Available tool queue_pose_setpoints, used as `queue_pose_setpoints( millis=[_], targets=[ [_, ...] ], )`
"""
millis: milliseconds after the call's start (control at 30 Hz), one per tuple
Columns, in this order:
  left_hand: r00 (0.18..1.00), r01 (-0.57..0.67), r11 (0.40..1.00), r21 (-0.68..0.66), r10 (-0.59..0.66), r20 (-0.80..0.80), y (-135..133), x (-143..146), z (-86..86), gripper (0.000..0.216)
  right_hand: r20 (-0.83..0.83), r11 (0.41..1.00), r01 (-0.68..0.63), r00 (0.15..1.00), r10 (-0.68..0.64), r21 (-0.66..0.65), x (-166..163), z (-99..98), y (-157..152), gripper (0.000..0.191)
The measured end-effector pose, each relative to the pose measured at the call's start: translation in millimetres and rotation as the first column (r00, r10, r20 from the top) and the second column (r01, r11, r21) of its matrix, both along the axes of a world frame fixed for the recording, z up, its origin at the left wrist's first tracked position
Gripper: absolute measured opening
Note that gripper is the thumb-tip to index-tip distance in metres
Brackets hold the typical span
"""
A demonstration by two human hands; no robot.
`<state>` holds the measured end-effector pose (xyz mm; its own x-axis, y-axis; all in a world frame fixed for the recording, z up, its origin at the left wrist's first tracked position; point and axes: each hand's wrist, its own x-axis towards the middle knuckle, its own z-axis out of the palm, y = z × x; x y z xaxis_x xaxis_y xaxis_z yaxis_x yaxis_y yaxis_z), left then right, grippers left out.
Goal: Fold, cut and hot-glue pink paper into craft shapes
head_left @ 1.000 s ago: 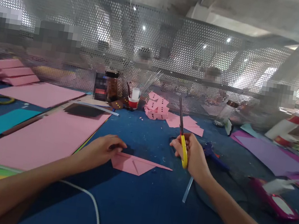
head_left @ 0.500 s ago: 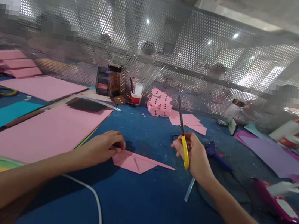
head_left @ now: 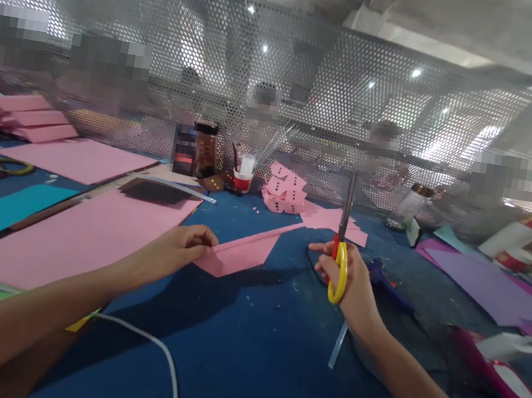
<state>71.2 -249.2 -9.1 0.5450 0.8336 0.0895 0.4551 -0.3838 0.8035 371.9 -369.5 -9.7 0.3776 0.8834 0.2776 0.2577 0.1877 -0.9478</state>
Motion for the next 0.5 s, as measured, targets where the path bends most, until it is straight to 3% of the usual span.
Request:
queue_pose_setpoints(
  millis=[133, 233, 367, 500],
  targets=[
    [0.992, -0.024, 0.976, -0.219, 0.051, 0.118, -9.0, 5.6, 5.2, 0.024, -0.032, 0.998, -0.065, 0.997, 0.064, -0.011, -5.4, -4.9, 0.5, 0.034],
    [0.979, 0.043, 0.946, -0.322, 0.025, 0.204, -22.5, 14.5, 9.6, 0.029, -0.06, 0.987, -0.138, 0.989, 0.133, -0.087, -15.5, -1.8, -4.6, 0.036],
    [0.973, 0.117, 0.904, -0.411, -0.021, 0.23, -38.7, 29.5, 11.0, 0.033, -0.103, 0.957, -0.243, 0.968, 0.229, -0.156, -30.0, 3.4, -13.6, 0.044],
    [0.978, 0.116, 0.893, -0.435, -0.027, 0.206, -46.8, 42.1, 9.7, 0.031, -0.14, 0.953, -0.274, 0.957, 0.256, -0.132, -36.3, 4.0, -17.3, 0.048]
  ],
)
